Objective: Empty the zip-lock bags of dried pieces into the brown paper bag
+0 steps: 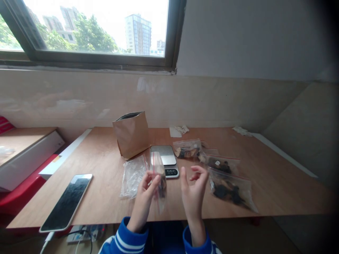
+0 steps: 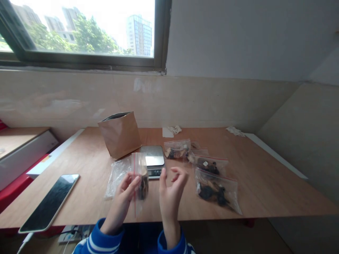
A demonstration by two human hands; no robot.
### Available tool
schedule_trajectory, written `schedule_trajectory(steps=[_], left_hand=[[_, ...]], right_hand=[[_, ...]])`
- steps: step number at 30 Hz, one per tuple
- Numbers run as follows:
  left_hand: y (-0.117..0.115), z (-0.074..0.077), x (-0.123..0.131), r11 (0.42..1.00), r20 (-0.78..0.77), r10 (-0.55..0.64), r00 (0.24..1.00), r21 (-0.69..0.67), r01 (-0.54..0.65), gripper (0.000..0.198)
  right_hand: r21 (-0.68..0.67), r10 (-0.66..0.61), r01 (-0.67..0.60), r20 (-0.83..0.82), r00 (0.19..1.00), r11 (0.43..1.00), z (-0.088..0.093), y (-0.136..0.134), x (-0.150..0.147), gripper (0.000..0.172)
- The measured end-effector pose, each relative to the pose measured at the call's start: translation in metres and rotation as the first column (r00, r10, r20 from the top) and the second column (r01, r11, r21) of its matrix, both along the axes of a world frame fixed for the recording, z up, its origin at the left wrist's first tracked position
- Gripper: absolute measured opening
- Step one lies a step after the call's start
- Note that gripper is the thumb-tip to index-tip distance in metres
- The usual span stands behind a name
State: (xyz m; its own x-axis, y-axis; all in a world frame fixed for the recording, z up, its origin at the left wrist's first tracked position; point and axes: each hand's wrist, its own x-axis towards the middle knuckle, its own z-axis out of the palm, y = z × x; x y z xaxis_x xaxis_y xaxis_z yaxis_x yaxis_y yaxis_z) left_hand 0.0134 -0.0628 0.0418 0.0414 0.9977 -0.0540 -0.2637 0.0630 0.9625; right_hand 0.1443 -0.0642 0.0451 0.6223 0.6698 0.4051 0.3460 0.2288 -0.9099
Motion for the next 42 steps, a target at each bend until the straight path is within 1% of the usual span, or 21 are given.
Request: schedule_trajectory(steps=[1, 2, 3, 4, 5, 6, 7, 9, 11, 13, 16, 19, 24, 26, 28, 31, 36, 40, 41, 42], left_hand=[[0.000, 0.002, 0.002, 1.000, 0.055, 0.020, 0.998, -0.017, -0.019, 0.022], [-0.001, 0.004, 0.003, 0.999, 0.101, 0.043, 0.994, -0.020, -0.041, 0.022], [-0.002, 0.006, 0.006, 0.998, 0.138, 0.063, 0.988, -0.016, -0.062, 0.023], [-0.003, 0.007, 0.008, 0.997, 0.167, 0.083, 0.982, -0.011, -0.082, 0.023], [-0.003, 0.008, 0.010, 0.995, 0.188, 0.095, 0.978, -0.007, -0.095, 0.024], [-0.004, 0.008, 0.011, 0.995, 0.205, 0.098, 0.974, -0.009, -0.098, 0.025], [-0.006, 0.007, 0.013, 0.996, 0.221, 0.092, 0.971, -0.014, -0.091, 0.027], [-0.008, 0.005, 0.014, 0.997, 0.234, 0.071, 0.970, -0.017, -0.069, 0.036], [-0.011, 0.003, 0.014, 0.998, 0.186, 0.066, 0.980, 0.011, -0.070, 0.039], [-0.014, 0.004, 0.013, 0.995, 0.085, 0.082, 0.993, 0.058, -0.087, 0.037], [-0.018, 0.009, 0.012, 0.990, -0.080, 0.108, 0.991, 0.104, -0.100, 0.037], [-0.020, 0.013, 0.013, 0.985, -0.166, 0.130, 0.978, 0.138, -0.108, 0.037], [-0.019, 0.009, 0.018, 0.982, -0.191, 0.095, 0.977, 0.180, -0.060, 0.036], [-0.018, 0.007, 0.019, 0.986, -0.185, 0.068, 0.980, 0.164, -0.038, 0.036], [-0.016, 0.005, 0.020, 0.992, -0.181, 0.060, 0.982, 0.118, -0.039, 0.035], [-0.013, 0.003, 0.019, 0.995, -0.187, 0.079, 0.979, 0.067, -0.067, 0.028], [-0.011, 0.003, 0.016, 0.996, -0.205, 0.009, 0.979, 0.087, 0.010, 0.030], [-0.011, 0.004, 0.012, 0.990, -0.236, -0.014, 0.972, 0.136, 0.047, 0.028], [-0.010, 0.004, 0.009, 0.989, -0.241, 0.011, 0.970, 0.149, 0.026, 0.030], [-0.010, 0.004, 0.005, 0.986, -0.243, 0.066, 0.968, 0.164, -0.026, 0.032]], right_hand=[[-0.041, 0.148, -0.147, 0.026, 0.989, 0.988, 0.001, -0.002, -0.004, 0.020], [-0.092, 0.320, -0.315, 0.038, 0.947, 0.945, 0.002, -0.005, -0.009, 0.018], [-0.145, 0.468, -0.459, 0.038, 0.883, 0.877, 0.003, -0.007, -0.013, 0.018], [-0.189, 0.574, -0.559, 0.031, 0.819, 0.807, 0.005, -0.009, -0.016, 0.019], [-0.220, 0.635, -0.615, 0.025, 0.772, 0.757, 0.006, -0.011, -0.020, 0.019], [-0.238, 0.667, -0.643, 0.025, 0.745, 0.728, 0.006, -0.012, -0.022, 0.019], [-0.247, 0.683, -0.657, 0.028, 0.730, 0.713, 0.007, -0.012, -0.023, 0.019], [-0.254, 0.684, -0.654, 0.041, 0.728, 0.712, 0.006, -0.011, -0.024, 0.020], [-0.262, 0.670, -0.636, 0.060, 0.740, 0.726, 0.004, -0.010, -0.022, 0.020], [-0.260, 0.661, -0.628, 0.058, 0.748, 0.733, 0.002, -0.009, -0.020, 0.019], [-0.254, 0.664, -0.636, 0.036, 0.747, 0.729, 0.001, -0.008, -0.018, 0.019], [-0.267, 0.672, -0.641, 0.038, 0.739, 0.719, 0.001, -0.009, -0.018, 0.020], [-0.298, 0.663, -0.619, 0.073, 0.745, 0.727, -0.001, -0.010, -0.013, 0.019], [-0.299, 0.663, -0.620, 0.060, 0.746, 0.725, -0.003, -0.010, -0.010, 0.019], [-0.283, 0.673, -0.639, 0.033, 0.739, 0.715, -0.004, -0.010, -0.007, 0.020], [-0.252, 0.695, -0.671, 0.013, 0.718, 0.697, -0.005, -0.010, -0.004, 0.020], [-0.223, 0.736, -0.716, 0.009, 0.677, 0.662, -0.006, -0.010, -0.009, 0.020], [-0.197, 0.689, -0.677, -0.007, 0.725, 0.709, -0.011, -0.008, -0.012, 0.023], [-0.183, 0.651, -0.644, -0.026, 0.758, 0.743, -0.013, -0.007, -0.010, 0.025], [-0.160, 0.593, -0.592, -0.052, 0.804, 0.790, -0.015, -0.005, -0.007, 0.026]])
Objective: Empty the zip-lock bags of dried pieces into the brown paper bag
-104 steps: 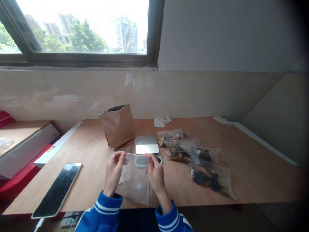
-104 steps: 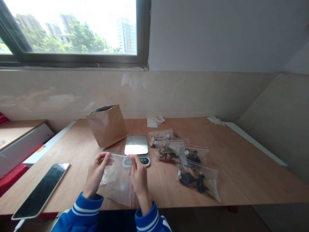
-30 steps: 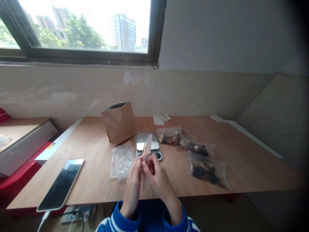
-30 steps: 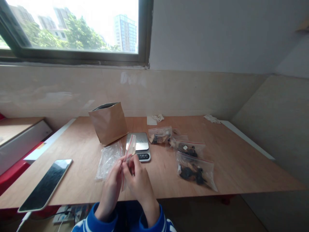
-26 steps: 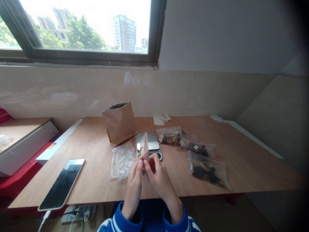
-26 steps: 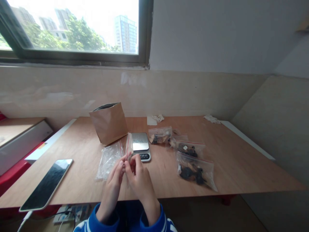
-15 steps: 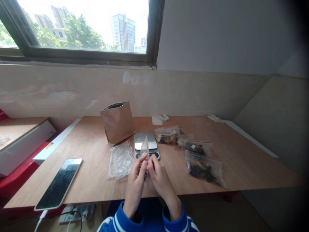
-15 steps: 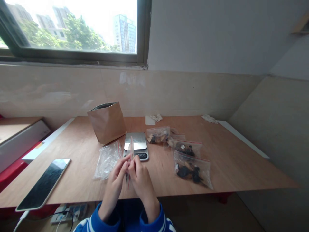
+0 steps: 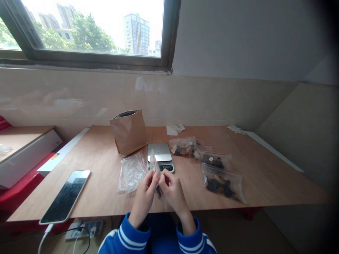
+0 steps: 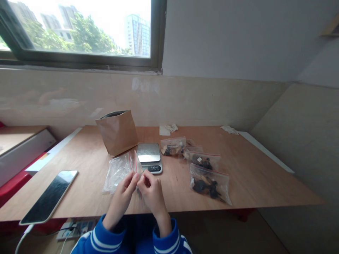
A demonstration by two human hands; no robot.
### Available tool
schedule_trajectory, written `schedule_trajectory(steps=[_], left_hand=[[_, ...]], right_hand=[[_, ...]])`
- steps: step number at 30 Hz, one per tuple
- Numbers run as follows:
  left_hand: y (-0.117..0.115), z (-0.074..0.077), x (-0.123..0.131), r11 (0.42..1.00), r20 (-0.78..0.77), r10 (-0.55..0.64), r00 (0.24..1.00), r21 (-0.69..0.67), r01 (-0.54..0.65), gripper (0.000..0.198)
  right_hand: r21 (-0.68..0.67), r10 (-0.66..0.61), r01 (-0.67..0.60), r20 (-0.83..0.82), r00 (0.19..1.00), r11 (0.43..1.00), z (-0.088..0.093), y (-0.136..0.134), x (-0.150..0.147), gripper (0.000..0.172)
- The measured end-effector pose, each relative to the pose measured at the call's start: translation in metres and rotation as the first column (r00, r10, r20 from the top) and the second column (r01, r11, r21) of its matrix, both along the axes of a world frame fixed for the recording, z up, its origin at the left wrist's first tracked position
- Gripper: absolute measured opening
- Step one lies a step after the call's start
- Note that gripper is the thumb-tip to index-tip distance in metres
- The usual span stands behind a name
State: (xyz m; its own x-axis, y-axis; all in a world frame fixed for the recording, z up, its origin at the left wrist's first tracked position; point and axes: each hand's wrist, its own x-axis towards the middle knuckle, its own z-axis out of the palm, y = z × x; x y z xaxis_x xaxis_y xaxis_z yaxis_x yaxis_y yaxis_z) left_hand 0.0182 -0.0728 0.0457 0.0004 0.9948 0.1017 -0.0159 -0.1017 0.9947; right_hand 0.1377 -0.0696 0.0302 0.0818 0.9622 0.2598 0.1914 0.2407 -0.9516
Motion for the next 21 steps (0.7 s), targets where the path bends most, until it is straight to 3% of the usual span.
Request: schedule_trajectory(steps=[3, 5, 7, 9, 14, 16, 19, 21], left_hand=[[0.003, 0.000, -0.017, 0.981, -0.014, 0.190, 0.982, 0.027, -0.190, 0.037], [0.006, 0.001, -0.028, 0.995, -0.045, 0.089, 0.995, -0.036, -0.091, 0.038], [0.009, -0.001, -0.033, 0.991, -0.031, -0.044, 0.999, -0.125, 0.040, 0.040], [0.010, -0.005, -0.029, 0.979, 0.052, -0.081, 0.995, -0.182, 0.090, 0.043], [0.001, -0.025, 0.001, 0.957, 0.369, 0.111, 0.923, -0.290, 0.001, 0.040], [-0.005, -0.031, 0.014, 0.938, 0.497, 0.086, 0.864, -0.333, 0.098, 0.042], [-0.009, -0.033, 0.022, 0.898, 0.656, -0.025, 0.754, -0.316, 0.305, 0.053], [-0.007, -0.031, 0.020, 0.892, 0.697, -0.057, 0.715, -0.286, 0.350, 0.056]], right_hand=[[0.000, -0.266, 0.268, -0.130, 0.955, 0.963, -0.005, 0.005, 0.017, 0.031], [-0.014, -0.324, 0.328, -0.198, 0.925, 0.945, -0.005, 0.005, 0.027, 0.034], [-0.022, -0.286, 0.290, -0.254, 0.924, 0.957, -0.003, 0.003, 0.030, 0.034], [-0.025, -0.238, 0.243, -0.319, 0.917, 0.970, 0.000, 0.000, 0.025, 0.033], [-0.019, -0.140, 0.156, -0.552, 0.822, 0.988, 0.010, -0.005, 0.002, 0.025], [-0.021, -0.132, 0.149, -0.593, 0.794, 0.989, 0.010, -0.005, -0.003, 0.023], [-0.021, -0.112, 0.117, -0.493, 0.863, 0.993, 0.009, -0.005, -0.003, 0.025], [0.004, -0.084, 0.089, -0.285, 0.955, 0.996, 0.008, -0.005, 0.000, 0.027]])
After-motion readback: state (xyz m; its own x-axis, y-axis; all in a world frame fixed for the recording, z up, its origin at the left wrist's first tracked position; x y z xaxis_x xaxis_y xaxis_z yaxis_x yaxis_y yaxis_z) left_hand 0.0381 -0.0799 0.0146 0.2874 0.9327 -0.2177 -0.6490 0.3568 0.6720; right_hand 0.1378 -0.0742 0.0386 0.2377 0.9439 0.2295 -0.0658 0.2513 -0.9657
